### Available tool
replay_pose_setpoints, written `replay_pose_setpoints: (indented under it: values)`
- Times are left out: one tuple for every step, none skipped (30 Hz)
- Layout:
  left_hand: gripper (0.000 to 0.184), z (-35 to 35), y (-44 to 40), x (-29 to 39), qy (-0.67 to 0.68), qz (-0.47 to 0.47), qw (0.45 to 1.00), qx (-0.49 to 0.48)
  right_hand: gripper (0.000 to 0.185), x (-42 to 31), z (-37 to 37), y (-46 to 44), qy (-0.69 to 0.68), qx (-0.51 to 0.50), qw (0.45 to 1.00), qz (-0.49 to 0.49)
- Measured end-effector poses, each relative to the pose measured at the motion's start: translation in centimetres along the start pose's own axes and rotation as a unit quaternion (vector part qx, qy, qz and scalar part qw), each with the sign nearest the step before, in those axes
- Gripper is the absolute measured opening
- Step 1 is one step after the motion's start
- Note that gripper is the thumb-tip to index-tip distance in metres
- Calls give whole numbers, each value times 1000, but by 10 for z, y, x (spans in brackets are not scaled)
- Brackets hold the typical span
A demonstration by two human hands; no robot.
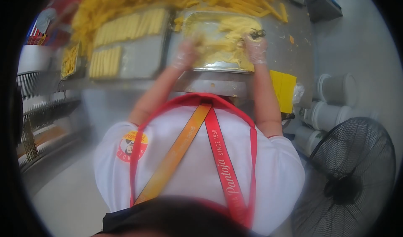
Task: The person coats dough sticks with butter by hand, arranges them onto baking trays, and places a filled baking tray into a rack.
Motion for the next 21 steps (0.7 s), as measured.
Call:
replay_pose_setpoints:
  values:
    - [46, -2, -2, 2, 6, -31, 999, -11, 21, -3, 1, 1, 18, -8, 1000, -7]
    - [44, -5, -2, 5, 12, -62, 998, -23, 21, -4, 3, 4, 35, -16, 999, -13]
    - [42, -9, -4, 9, 18, -92, 995, -36, 21, -14, 13, 13, -8, -38, 998, -41]
    - [40, -10, -7, 10, 22, -107, 993, -49, 21, -27, 27, 26, -52, -60, 994, -70]
    - [37, -11, -9, 10, 25, -123, 990, -62, 21, -35, 35, 33, -96, -81, 987, -98]
    - [36, -11, -10, 8, 29, -139, 987, -76, 22, -30, 33, 33, -68, -66, 990, -108]
    - [34, -4, -9, -4, 22, -165, 983, -77, 23, -18, 30, 30, -39, -52, 991, -119]
    - [34, 9, -6, -23, 15, -191, 978, -77, 24, -8, 27, 26, -10, -38, 991, -130]
    - [33, 15, -5, -35, 7, -217, 973, -75, 25, 5, 17, 18, 35, -7, 994, -103]
    - [33, 14, -4, -32, 7, -205, 975, -82, 26, 14, 4, 9, 81, 24, 994, -74]
    - [33, 13, -4, -29, 8, -195, 977, -86, 27, 23, -5, 1, 128, 53, 989, -46]
    - [33, 11, -6, -26, 8, -184, 979, -90, 27, 15, 1, 3, 111, 34, 991, -70]
    - [33, 10, -4, -26, 11, -192, 977, -97, 27, -1, 12, 18, 94, 16, 991, -89]
    - [33, 10, -3, -25, 15, -199, 975, -103, 27, -13, 23, 28, 77, -2, 991, -109]
    - [32, 10, -4, -25, 19, -204, 973, -108, 26, -17, 31, 32, 21, -14, 993, -115]
    - [31, 11, -3, -24, 16, -201, 974, -102, 25, -19, 38, 36, -34, -26, 992, -118]
    - [30, 10, -1, -24, 12, -197, 976, -94, 24, -19, 43, 37, -90, -40, 988, -122]
    - [29, 8, 1, -25, 8, -195, 977, -85, 24, -13, 38, 32, -9, -27, 994, -104]
    - [28, 0, 5, -22, 11, -200, 977, -79, 23, -4, 26, 21, 73, -17, 993, -86]
    - [28, -12, 11, -14, 13, -206, 976, -71, 23, 1, 16, 11, 154, -9, 986, -70]
    - [27, -24, 17, -8, 15, -213, 975, -62, 23, -5, 11, 10, 274, -1, 961, -36]
Point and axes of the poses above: each hand's wrist, its own y-axis away from the middle knuckle, its own z-axis out of the palm, x = y × z, the point moved 5 cm from there along -y, towards the middle knuckle, and after that the axes turned 7 degrees about -x, right-handed, at the moved point
